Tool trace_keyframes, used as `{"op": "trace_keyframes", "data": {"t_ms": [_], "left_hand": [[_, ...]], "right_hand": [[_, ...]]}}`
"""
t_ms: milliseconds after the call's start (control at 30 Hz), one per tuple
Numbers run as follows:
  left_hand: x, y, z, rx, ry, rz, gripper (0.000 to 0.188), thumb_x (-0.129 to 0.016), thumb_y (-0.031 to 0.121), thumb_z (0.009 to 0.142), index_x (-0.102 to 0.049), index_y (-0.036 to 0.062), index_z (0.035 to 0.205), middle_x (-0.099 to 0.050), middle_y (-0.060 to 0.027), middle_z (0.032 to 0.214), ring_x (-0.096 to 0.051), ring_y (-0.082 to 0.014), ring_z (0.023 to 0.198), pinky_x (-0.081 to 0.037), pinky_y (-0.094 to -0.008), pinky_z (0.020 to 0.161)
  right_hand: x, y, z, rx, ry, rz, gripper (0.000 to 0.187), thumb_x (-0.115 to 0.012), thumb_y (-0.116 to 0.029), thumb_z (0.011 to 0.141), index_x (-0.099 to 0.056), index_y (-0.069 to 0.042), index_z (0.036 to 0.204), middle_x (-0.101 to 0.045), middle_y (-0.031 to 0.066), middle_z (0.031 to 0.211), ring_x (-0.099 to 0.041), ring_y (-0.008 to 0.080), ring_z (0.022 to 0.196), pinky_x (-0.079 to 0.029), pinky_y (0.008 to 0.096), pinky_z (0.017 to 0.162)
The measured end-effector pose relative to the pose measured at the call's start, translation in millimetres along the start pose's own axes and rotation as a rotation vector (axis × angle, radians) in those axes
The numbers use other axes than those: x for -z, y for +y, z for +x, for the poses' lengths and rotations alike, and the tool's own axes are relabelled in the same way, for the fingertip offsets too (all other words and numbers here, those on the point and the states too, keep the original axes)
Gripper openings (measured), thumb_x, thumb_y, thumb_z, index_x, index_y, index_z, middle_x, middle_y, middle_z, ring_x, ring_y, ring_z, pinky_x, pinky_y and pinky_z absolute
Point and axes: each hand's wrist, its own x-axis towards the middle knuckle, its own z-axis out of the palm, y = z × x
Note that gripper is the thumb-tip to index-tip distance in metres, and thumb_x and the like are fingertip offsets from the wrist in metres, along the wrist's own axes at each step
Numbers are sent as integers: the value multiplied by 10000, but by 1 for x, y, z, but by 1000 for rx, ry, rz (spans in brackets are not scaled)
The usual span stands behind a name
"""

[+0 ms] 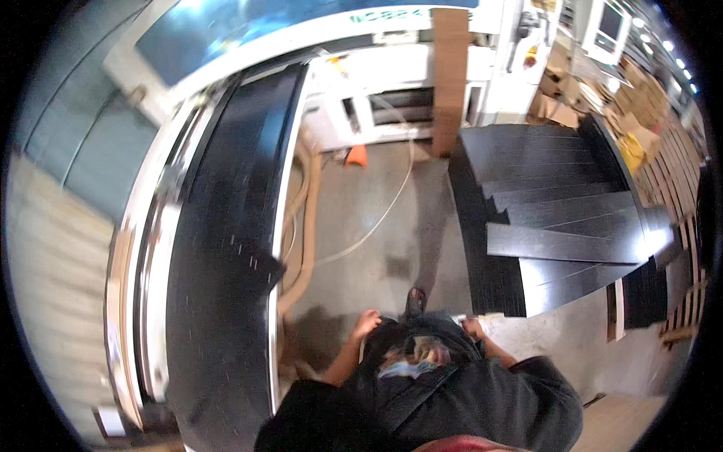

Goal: The person uses a scraper to clean excess material from the surface and edges of large black and light wood furniture panels, then moves and stacks the panels by hand.

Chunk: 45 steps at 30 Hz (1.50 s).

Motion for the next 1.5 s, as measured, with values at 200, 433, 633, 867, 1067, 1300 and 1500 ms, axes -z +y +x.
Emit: {"op": "trace_keyframes", "data": {"t_ms": [200,433,633,867,1067,1300,1500], "left_hand": [[-19,182,116,-73,-184,-41,430,-652,334,1029,-599,74,1367,-725,-66,1042,-627,-96,769,-468,-206,633],[109,277,254,-33,-253,-184,463,-589,359,1076,-516,84,1440,-720,-117,1125,-688,-148,834,-539,-262,663],[227,458,320,-524,39,-250,424,-630,309,1044,-594,55,1382,-715,-102,1106,-667,-147,875,-512,-257,750],[374,629,338,-911,706,196,333,-596,184,1070,-642,-69,1281,-700,-155,1221,-669,-239,1123,-518,-354,1008],[420,625,389,-429,1144,702,529,-683,308,957,-577,47,1405,-566,-297,1391,-515,-464,1308,-399,-546,1117],[408,597,378,-304,1270,611,358,-675,261,957,-677,100,1276,-672,-132,1264,-595,-357,1218,-417,-495,1080],[400,609,370,-258,1288,460,286,-708,236,942,-727,127,1206,-677,-117,1235,-609,-333,1184,-470,-476,1020]], "right_hand": [[35,-239,173,119,146,-388,376,-578,-307,942,-719,-22,1142,-768,168,966,-735,283,828,-561,436,812],[-24,-436,283,263,140,-167,386,-546,-351,998,-729,-45,1148,-789,103,941,-748,222,794,-581,383,810],[-34,-333,326,-74,120,-500,467,-555,-420,945,-725,-43,1161,-736,229,1106,-693,408,1054,-522,507,919],[-37,-339,361,-682,124,-137,316,-594,-294,1003,-747,-49,1131,-745,160,1032,-701,314,897,-554,450,754],[-32,-429,538,-89,-120,-860,330,-625,-250,967,-734,-2,1155,-764,168,1031,-729,260,920,-568,427,811],[-62,-729,693,339,-255,-222,305,-570,-186,1032,-678,11,1238,-745,129,948,-705,194,822,-550,328,747],[-93,-943,766,1074,295,-619,461,-655,-174,965,-585,50,1362,-646,272,1297,-620,402,1199,-468,453,1057]]}}
